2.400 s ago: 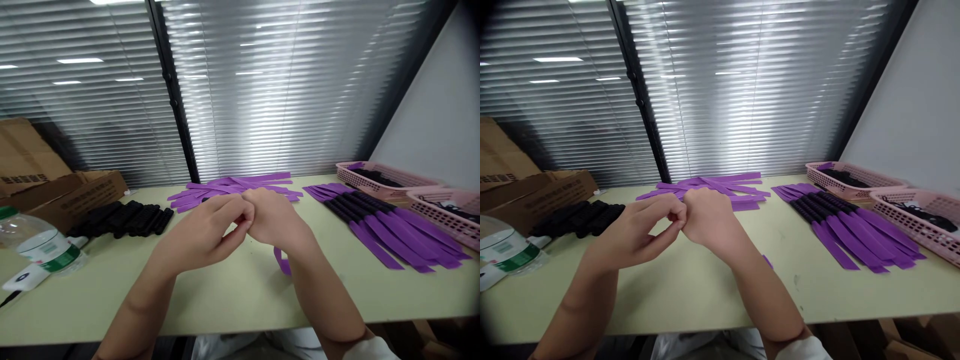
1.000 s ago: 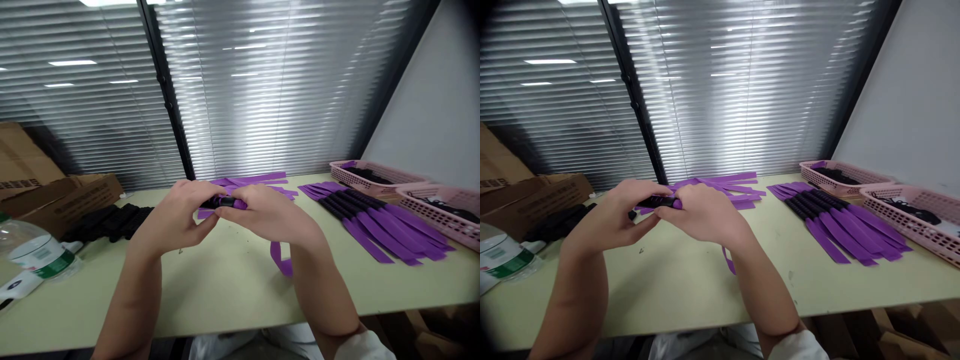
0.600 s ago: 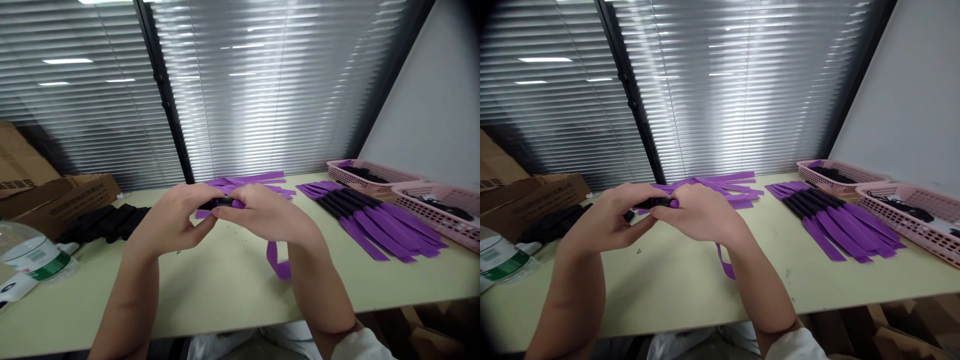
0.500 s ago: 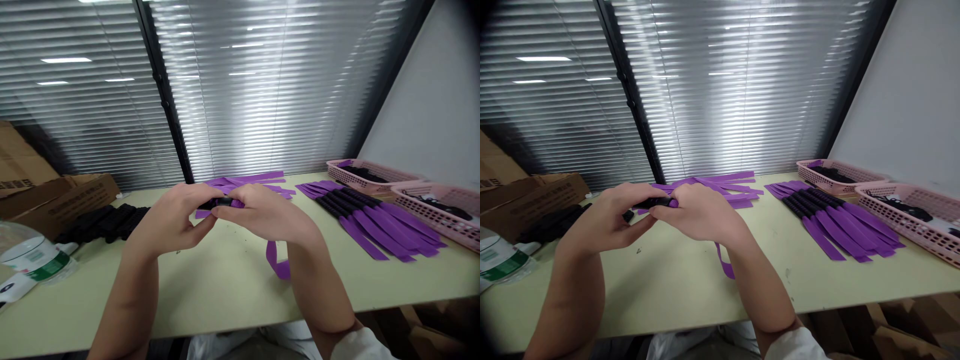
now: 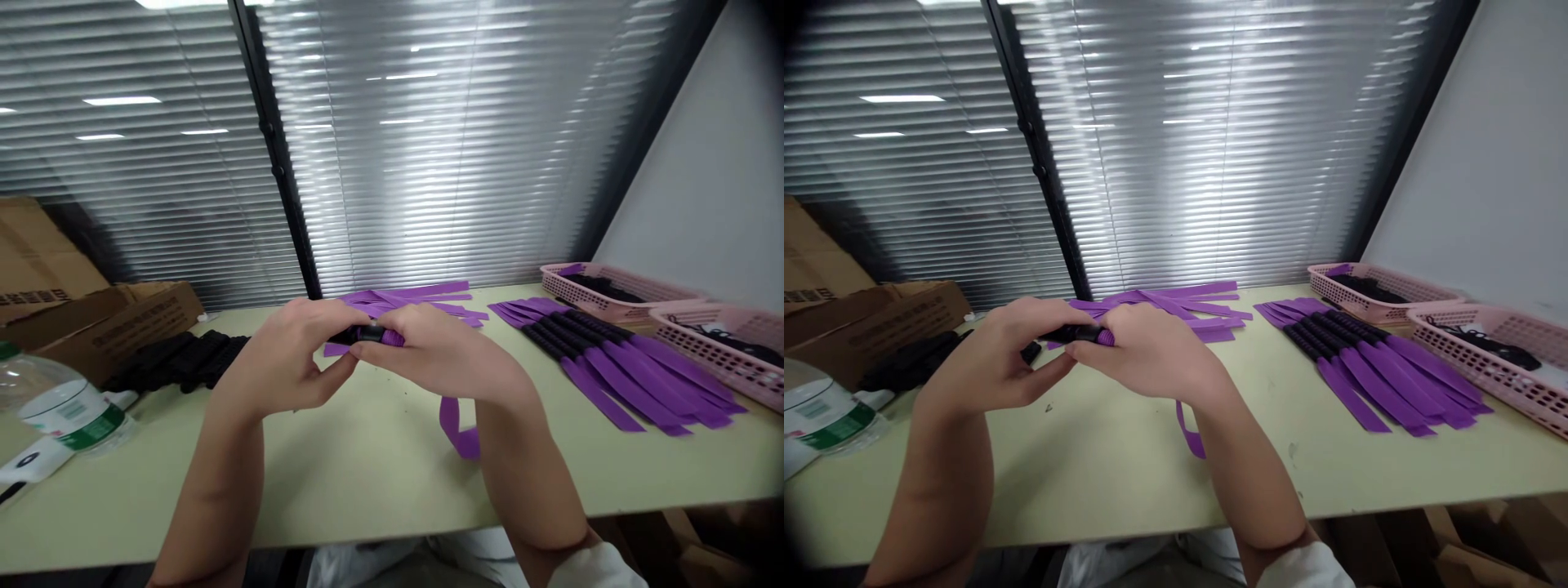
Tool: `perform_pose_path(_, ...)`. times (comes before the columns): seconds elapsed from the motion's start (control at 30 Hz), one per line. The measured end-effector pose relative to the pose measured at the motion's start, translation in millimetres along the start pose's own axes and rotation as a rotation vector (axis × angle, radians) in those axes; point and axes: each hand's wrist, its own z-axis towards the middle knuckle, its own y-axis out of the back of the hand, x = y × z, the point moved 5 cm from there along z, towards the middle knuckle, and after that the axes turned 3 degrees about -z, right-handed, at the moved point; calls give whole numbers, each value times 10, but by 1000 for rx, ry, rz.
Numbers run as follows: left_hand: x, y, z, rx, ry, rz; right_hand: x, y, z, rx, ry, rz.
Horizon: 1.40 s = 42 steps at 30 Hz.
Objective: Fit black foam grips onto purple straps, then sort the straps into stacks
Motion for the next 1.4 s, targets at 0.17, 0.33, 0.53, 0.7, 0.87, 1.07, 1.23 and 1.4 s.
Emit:
perform_pose_path(0.17, 1, 16, -16, 0, 19, 32, 18, 10, -1, -4, 19, -11)
perform_pose_path(0.33, -11, 29, -22, -7, 39, 52, 53, 12, -20, -14, 27, -25)
perform_pose_path(0.53, -19, 33, -38, -33, 33, 75, 77, 6, -41, -27, 29, -35)
perform_pose_path(0.7, -28, 50, -60, -72, 24, 93, 69, -19, -32, -31, 29, -5)
perform_pose_path(0.87, -48, 61, -69, -96, 1, 87, 84, -35, -43, -19, 2, 31)
perform_pose_path(1.07, -45, 52, -65, -96, -3, 86, 94, -33, -63, -16, -40, 56)
perform_pose_path(1.23, -44, 49, -61, -95, -8, 73, 89, -36, -72, -21, -40, 67)
perform_pose_path(1.4, -44, 45, -61, -92, -12, 60, 85, -36, -73, -30, -39, 63)
